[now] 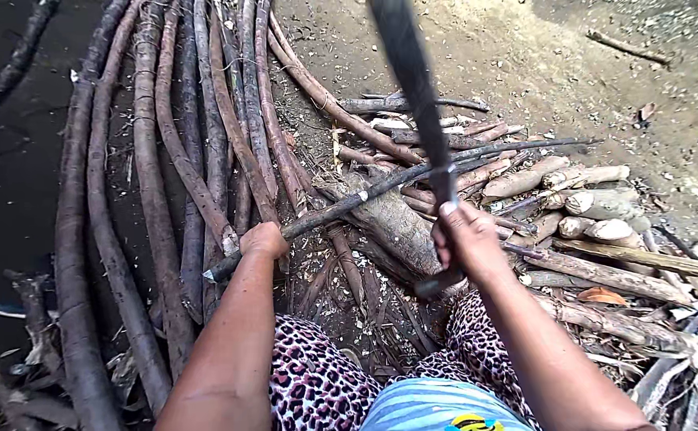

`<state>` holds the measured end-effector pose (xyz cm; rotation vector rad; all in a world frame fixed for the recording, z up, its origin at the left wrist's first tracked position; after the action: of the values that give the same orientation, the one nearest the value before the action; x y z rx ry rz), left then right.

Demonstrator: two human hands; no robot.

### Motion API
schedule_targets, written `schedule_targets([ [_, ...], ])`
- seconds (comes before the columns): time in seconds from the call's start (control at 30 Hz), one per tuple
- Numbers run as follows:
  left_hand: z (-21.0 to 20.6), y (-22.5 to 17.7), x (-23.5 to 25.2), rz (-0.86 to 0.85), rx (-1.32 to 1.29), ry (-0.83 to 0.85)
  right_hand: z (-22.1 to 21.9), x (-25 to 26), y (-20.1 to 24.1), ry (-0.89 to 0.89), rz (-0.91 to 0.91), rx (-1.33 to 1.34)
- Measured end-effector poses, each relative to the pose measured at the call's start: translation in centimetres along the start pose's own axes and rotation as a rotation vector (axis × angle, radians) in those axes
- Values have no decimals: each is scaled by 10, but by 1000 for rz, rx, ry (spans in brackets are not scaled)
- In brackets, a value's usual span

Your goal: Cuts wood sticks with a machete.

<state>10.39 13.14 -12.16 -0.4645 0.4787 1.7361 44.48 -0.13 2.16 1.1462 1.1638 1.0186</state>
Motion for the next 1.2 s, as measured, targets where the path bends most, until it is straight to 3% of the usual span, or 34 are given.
schedule_targets([
  [0.13,3,-1,0,19,5,14,16,15,90,-157,716,161],
  [0.2,2,0,0,23,6,12,13,23,96,-289,855,224],
  [0.23,2,0,-1,20,7,10,9,23,77,-338,803,181],
  [0.3,3,-2,-1,16,5,11,-6,15,-16,-344,445,-114],
  [0.37,4,-1,-1,9,-1,10,-25,0,-138,-103,-131,-468],
  [0.43,6,-3,-5,-4,-17,-2,-44,-12,-200,77,-482,-515],
  [0.53,4,-8,-10,31,0,-51,-72,-28,-192,110,-689,-47],
  [0.63,-1,-6,-8,31,-14,-117,-70,-30,-155,171,-768,351],
  [0.73,0,-3,-5,-4,-29,-99,-45,-27,-113,178,-645,309],
  [0.8,3,-2,-3,-22,-31,-80,-30,-22,-77,150,-423,181],
  [0.9,6,-1,0,-16,-19,-45,-2,-9,-5,57,51,88],
  [1.0,5,0,5,-19,-7,-8,18,4,75,-52,593,148],
  [1.07,5,0,6,-16,-11,7,20,18,110,-180,852,201],
  [1.13,4,1,8,-19,-10,19,13,32,97,-321,889,222],
  [1.2,3,1,8,-23,-17,19,-3,29,15,-369,594,-29],
])
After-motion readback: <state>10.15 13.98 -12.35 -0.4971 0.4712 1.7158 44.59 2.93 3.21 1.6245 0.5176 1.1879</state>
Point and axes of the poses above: each hand's wrist, its own x-axis towards the middle knuckle, its own z-axis out of the back of the hand, y = z × x, the point moved 5 cm from there along x, towards the middle knuckle, and after that the axes turned 1 degree about -z, right-handed, at the moved point
